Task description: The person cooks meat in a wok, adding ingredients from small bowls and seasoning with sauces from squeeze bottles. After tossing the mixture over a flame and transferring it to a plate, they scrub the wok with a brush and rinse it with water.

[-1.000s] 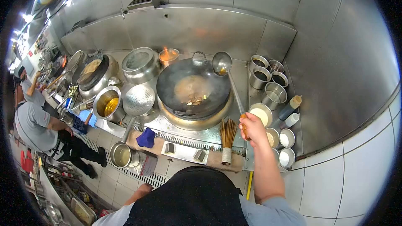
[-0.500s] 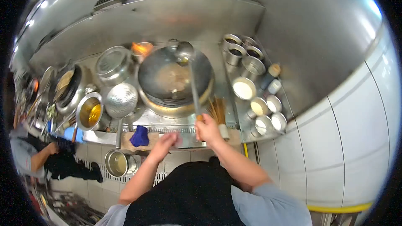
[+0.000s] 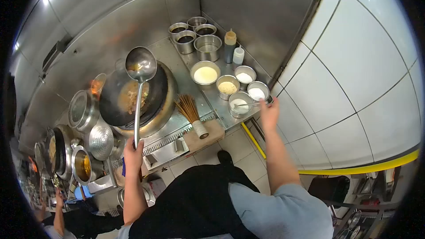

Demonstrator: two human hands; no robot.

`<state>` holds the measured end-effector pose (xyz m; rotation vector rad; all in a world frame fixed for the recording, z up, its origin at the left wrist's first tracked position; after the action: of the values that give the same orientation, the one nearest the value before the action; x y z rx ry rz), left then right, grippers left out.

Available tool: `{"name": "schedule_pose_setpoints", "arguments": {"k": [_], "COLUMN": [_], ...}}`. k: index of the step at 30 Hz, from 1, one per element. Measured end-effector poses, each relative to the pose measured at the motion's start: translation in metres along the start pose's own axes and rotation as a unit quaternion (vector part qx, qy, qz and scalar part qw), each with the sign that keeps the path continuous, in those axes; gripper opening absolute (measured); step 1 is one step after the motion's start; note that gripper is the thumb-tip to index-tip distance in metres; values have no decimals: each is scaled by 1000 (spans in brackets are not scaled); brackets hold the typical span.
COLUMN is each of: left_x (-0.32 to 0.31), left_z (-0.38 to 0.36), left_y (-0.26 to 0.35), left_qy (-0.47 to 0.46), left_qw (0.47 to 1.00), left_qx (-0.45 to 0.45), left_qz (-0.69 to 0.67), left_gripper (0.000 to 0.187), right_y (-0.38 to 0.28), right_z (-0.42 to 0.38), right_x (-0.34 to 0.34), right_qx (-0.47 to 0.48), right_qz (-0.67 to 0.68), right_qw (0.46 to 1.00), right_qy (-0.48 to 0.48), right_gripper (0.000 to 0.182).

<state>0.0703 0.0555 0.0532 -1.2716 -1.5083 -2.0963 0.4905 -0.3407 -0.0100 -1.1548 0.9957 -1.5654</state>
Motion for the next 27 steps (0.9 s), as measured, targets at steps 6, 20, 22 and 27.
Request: {"name": "schedule_pose_setpoints", "arguments": {"k": [6,20,22,27], "left_x": [-8,3,-6,-36], "left_z": [-2,-11,-6,4], "left_y": [-3,161,167,189], "left_qy": [-101,-179,-185,-199], "left_qw": [994,864,860,858], "left_qx": [15,-139,-144,-174], "left_qz": [50,450,453,440], "left_gripper": [23,24,23,24], "right_y": [77,50,30,-5], "right_z": [-9,27,28,41], "right_x": [-48,-31,-34,-58], "right_qx": [-368,-308,-310,-230], "right_qz": [342,328,347,302], "right_qw": [854,868,850,883], "right_qy": [-134,-212,-246,-278], "right_gripper": [23,25,25,26]}}
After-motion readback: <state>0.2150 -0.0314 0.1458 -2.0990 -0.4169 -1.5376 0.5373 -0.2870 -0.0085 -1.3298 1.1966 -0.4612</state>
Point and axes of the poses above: each hand's wrist, its own z-axis towards the middle knuckle, its own x-axis out of the back of the hand, y = z × x, the point moved 10 cm from there along z, towards the middle knuckle, and after that the axes turned 13 degrees about z, right-handed, at the moved point
